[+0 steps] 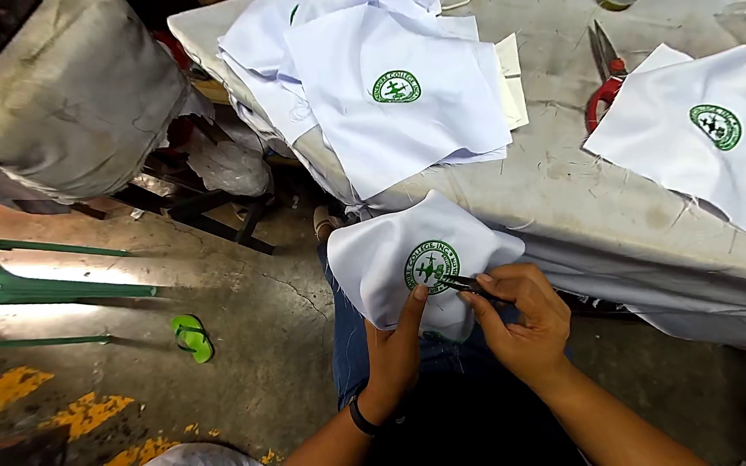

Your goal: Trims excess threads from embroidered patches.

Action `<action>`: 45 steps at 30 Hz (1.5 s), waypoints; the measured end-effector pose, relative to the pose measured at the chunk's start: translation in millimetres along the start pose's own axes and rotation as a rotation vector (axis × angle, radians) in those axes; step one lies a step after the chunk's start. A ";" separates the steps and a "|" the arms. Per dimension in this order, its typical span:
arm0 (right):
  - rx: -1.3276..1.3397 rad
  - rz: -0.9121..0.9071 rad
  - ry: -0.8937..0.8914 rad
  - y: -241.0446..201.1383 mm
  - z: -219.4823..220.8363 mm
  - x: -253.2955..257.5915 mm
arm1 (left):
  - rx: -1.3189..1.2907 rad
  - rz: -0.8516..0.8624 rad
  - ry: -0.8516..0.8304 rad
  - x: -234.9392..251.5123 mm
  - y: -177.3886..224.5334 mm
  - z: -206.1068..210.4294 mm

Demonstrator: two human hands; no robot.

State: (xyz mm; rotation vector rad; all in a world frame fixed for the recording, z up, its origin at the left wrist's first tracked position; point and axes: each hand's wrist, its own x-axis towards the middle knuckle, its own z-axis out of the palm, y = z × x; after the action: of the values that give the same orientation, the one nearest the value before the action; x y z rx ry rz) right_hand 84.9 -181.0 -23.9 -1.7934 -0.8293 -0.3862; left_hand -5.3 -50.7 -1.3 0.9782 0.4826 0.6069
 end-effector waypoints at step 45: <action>-0.040 0.059 -0.248 -4.2 -21.0 13.8 | 0.020 -0.051 -0.002 1.7 1.6 -4.0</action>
State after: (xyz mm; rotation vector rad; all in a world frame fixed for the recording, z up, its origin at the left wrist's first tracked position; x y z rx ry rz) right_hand 94.4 -194.7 -4.7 -1.9239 -0.9430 -0.1440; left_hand -7.0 -46.4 -2.0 0.9826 0.5113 0.5560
